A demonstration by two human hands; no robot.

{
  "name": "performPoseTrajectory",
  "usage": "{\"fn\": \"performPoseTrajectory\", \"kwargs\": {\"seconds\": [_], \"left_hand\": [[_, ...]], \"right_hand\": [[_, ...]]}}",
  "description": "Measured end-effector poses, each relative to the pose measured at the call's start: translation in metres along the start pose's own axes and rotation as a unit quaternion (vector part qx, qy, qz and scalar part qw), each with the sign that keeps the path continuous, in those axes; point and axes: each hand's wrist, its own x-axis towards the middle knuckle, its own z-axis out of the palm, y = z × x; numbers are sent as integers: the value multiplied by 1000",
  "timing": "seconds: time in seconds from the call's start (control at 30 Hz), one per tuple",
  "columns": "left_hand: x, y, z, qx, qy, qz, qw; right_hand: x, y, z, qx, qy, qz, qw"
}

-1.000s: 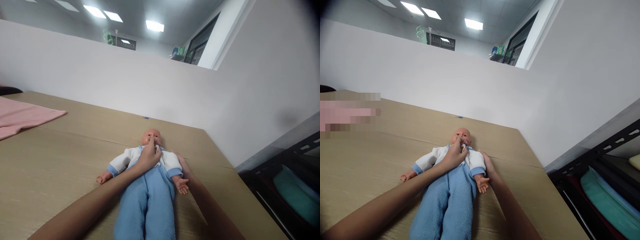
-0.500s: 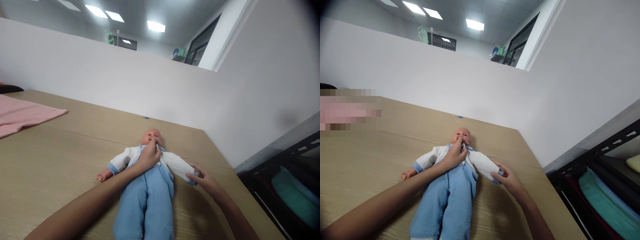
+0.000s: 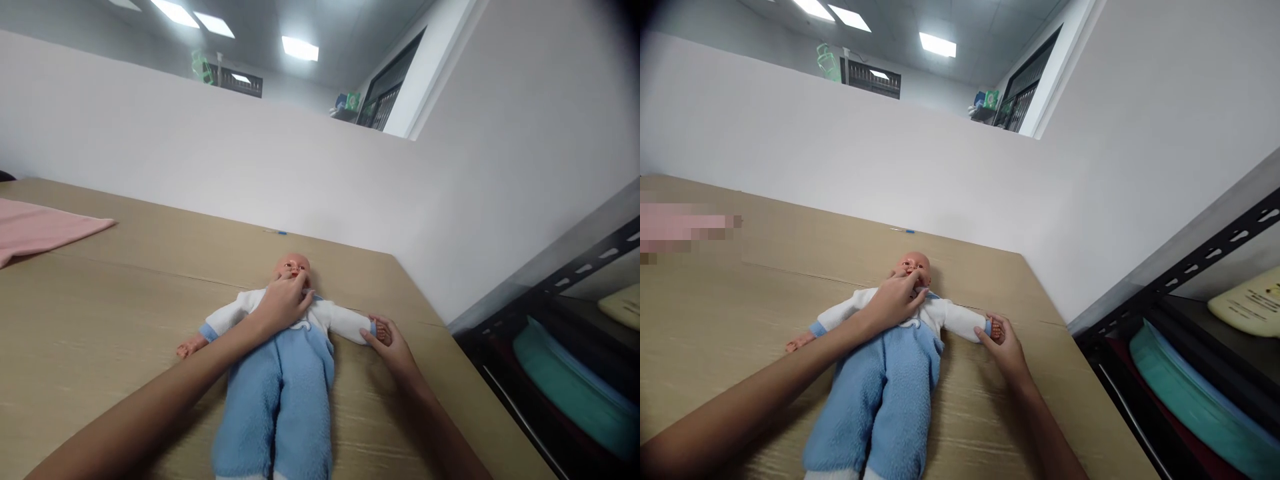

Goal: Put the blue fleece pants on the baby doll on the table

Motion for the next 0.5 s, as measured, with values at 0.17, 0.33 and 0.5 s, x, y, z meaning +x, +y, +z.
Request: {"fn": "performPoseTrajectory", "kwargs": {"seconds": [0.17,0.33,0.5], "left_hand": [[-6,11,-5,58,0,23,998],[-16,29,-1,-11,-50,79,996],[-19,35,-1,-59,-117,169,977]], "right_hand": [[-6,3,1,-139,30,-46,989],[-4,5,-1,-134,15,-36,990],[-1,10,-2,-79,0,-29,996]]}}
